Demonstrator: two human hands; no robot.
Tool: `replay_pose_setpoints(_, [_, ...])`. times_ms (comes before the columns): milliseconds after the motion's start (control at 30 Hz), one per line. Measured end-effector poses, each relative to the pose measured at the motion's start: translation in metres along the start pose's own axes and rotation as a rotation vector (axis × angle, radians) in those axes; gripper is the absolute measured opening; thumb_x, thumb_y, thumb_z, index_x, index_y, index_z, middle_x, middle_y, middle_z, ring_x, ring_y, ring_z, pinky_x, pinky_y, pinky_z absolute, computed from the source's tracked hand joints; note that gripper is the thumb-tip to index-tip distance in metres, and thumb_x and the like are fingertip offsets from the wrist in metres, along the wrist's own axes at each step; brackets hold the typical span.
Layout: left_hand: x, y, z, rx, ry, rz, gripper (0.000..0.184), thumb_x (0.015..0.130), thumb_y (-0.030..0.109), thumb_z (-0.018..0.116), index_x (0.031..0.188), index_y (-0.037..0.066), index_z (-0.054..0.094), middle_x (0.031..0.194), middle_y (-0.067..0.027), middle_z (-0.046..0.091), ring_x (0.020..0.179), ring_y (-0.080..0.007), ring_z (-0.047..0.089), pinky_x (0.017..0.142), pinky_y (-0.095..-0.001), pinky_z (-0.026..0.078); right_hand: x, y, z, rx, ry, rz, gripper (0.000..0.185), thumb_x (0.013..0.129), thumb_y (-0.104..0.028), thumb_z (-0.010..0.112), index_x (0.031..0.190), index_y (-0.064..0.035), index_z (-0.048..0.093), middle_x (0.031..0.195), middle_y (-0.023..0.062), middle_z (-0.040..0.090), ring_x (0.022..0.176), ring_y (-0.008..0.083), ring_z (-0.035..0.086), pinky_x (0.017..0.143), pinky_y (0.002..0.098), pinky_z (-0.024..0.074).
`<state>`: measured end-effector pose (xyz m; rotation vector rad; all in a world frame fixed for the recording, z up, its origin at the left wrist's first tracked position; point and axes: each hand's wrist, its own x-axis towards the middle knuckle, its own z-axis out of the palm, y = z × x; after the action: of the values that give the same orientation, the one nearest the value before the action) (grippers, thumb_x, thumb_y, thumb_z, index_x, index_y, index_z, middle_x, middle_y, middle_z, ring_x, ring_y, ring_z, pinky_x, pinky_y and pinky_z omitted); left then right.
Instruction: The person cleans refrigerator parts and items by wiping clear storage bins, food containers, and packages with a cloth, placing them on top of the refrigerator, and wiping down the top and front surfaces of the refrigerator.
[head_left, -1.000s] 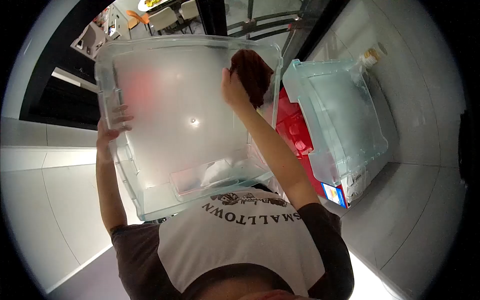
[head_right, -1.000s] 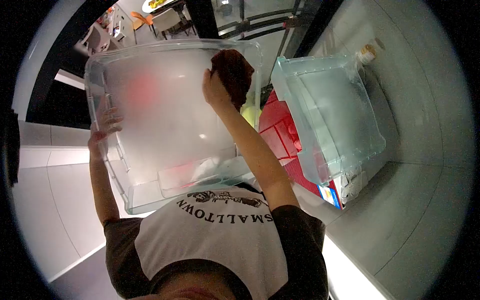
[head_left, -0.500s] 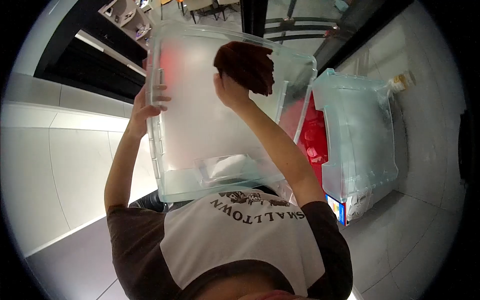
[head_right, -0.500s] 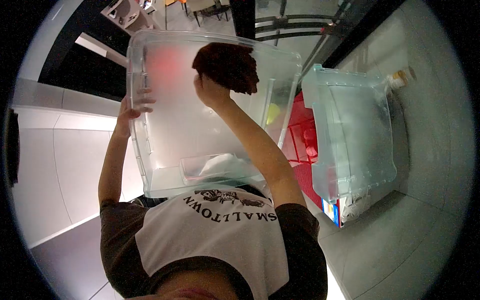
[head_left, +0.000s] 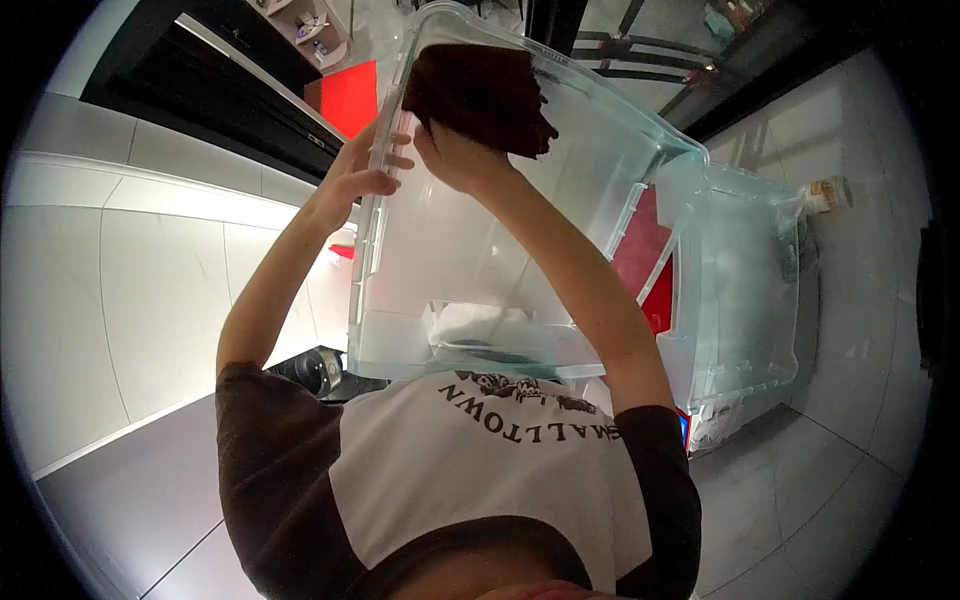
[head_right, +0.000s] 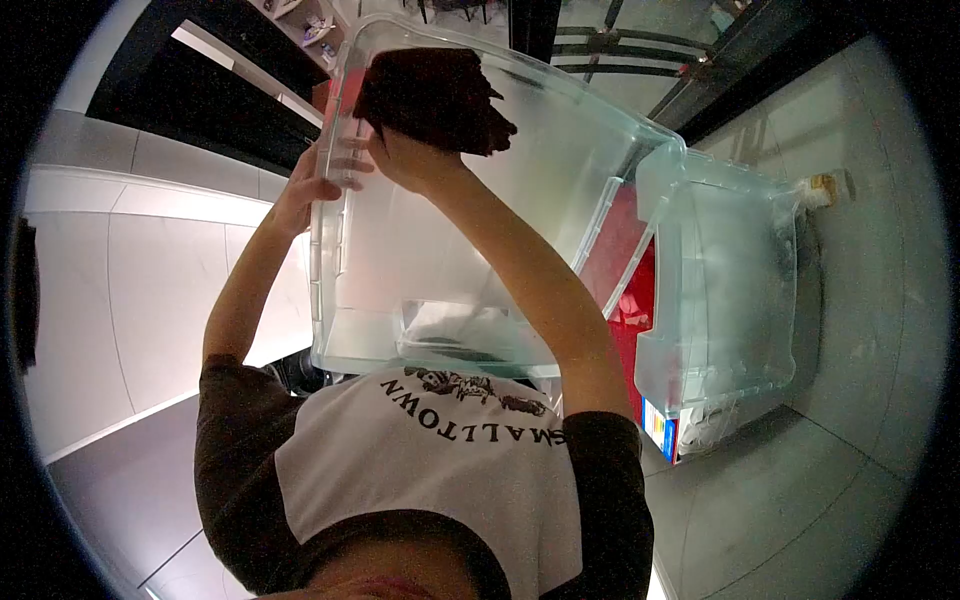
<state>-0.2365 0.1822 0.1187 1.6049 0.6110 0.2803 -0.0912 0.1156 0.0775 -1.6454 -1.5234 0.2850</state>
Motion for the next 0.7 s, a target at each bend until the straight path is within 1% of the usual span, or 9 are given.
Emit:
replay_pose_setpoints(100, [0.001, -0.004, -0.004, -0.041, -0.063, 0.073, 0.089, 0.044, 0.015, 0.052, 0.129, 0.009, 0.025, 0.103, -0.0123, 0.046, 0.094, -0.0216, 0.046, 0.083, -0.0308, 0.035, -0.031, 0.005, 0.032, -0.209, 0.141, -0.226, 0.030, 0.076, -0.020, 0.042, 0.099, -0.0029, 0.050, 0.103, 0.0185, 0.048, 0.096, 0.0336, 0.045, 0.085, 0.0432, 0.0329])
replay_pose_setpoints(133, [0.000, -0.004, -0.001, -0.101, -0.023, 0.092, 0.088, 0.045, 0.015, 0.051, 0.129, 0.008, 0.025, 0.102, -0.0128, 0.047, 0.097, -0.0225, 0.044, 0.088, -0.0310, 0.030, -0.039, 0.005, 0.043, -0.191, 0.125, -0.229, 0.031, 0.075, -0.020, 0.043, 0.101, -0.0041, 0.049, 0.106, 0.0173, 0.046, 0.099, 0.0333, 0.042, 0.087, 0.0429, 0.0314])
replay_pose_setpoints(233, [0.002, -0.012, -0.011, -0.046, -0.070, 0.044, 0.089, 0.045, 0.015, 0.051, 0.129, 0.007, 0.025, 0.103, -0.0126, 0.046, 0.099, -0.0250, 0.043, 0.091, -0.0315, 0.027, -0.065, -0.002, 0.052, -0.123, -0.166, -0.162, 0.033, 0.072, -0.020, 0.045, 0.103, -0.0066, 0.047, 0.103, 0.0179, 0.046, 0.098, 0.0330, 0.043, 0.085, 0.0455, 0.0319])
replay_pose_setpoints(267, [0.005, -0.025, -0.022, 0.026, -0.075, 0.014, 0.088, 0.046, 0.015, 0.051, 0.129, 0.006, 0.025, 0.104, -0.0123, 0.044, 0.097, -0.0250, 0.044, 0.086, -0.0316, 0.032, -0.075, -0.003, 0.058, -0.107, -0.196, -0.192, 0.033, 0.072, -0.019, 0.045, 0.103, -0.0064, 0.047, 0.103, 0.0180, 0.047, 0.098, 0.0332, 0.043, 0.085, 0.0456, 0.0319])
replay_pose_setpoints(333, [0.002, -0.022, -0.018, -0.062, -0.021, -0.001, 0.075, 0.046, 0.013, 0.051, 0.118, -0.001, 0.033, 0.107, -0.0142, 0.044, 0.097, -0.0245, 0.047, 0.082, -0.0326, 0.039, -0.092, -0.004, 0.067, -0.084, -0.251, -0.261, 0.033, 0.072, -0.019, 0.045, 0.103, -0.0058, 0.047, 0.102, 0.0181, 0.047, 0.098, 0.0335, 0.043, 0.085, 0.0457, 0.0319])
replay_pose_setpoints(367, [0.000, -0.020, -0.016, -0.106, 0.006, -0.010, 0.070, 0.046, 0.012, 0.050, 0.113, -0.004, 0.038, 0.109, -0.0151, 0.045, 0.096, -0.0242, 0.049, 0.080, -0.0331, 0.042, -0.101, -0.007, 0.066, -0.026, -0.382, -0.228, 0.034, 0.071, -0.018, 0.045, 0.103, -0.0047, 0.047, 0.103, 0.0182, 0.046, 0.098, 0.0340, 0.042, 0.086, 0.0458, 0.0313])
replay_pose_setpoints(467, [0.000, -0.020, -0.016, -0.042, 0.013, 0.015, 0.076, 0.044, 0.015, 0.050, 0.115, -0.003, 0.035, 0.111, -0.0170, 0.043, 0.096, -0.0273, 0.048, 0.080, -0.0360, 0.042, -0.116, -0.020, 0.052, 0.090, -0.475, -0.360, 0.032, 0.070, -0.016, 0.045, 0.099, -0.0016, 0.048, 0.099, 0.0191, 0.049, 0.097, 0.0340, 0.044, 0.088, 0.0443, 0.0306])
replay_pose_setpoints(567, [0.002, -0.019, -0.016, -0.012, -0.011, 0.058, 0.079, 0.043, 0.017, 0.051, 0.118, -0.002, 0.034, 0.110, -0.0160, 0.043, 0.095, -0.0272, 0.048, 0.078, -0.0356, 0.041, -0.117, -0.037, 0.041, 0.175, -0.836, -0.274, 0.029, 0.070, -0.014, 0.043, 0.096, -0.0001, 0.048, 0.097, 0.0187, 0.050, 0.097, 0.0334, 0.044, 0.088, 0.0426, 0.0311])
replay_pose_setpoints(700, [0.003, -0.021, -0.014, -0.049, -0.009, 0.043, 0.075, 0.045, 0.019, 0.052, 0.116, -0.001, 0.036, 0.105, -0.0137, 0.043, 0.094, -0.0249, 0.049, 0.075, -0.0327, 0.041, -0.117, -0.031, 0.047, 0.360, -0.924, -0.113, 0.023, 0.072, -0.011, 0.041, 0.087, 0.0030, 0.050, 0.089, 0.0199, 0.052, 0.087, 0.0332, 0.050, 0.080, 0.0404, 0.0373])
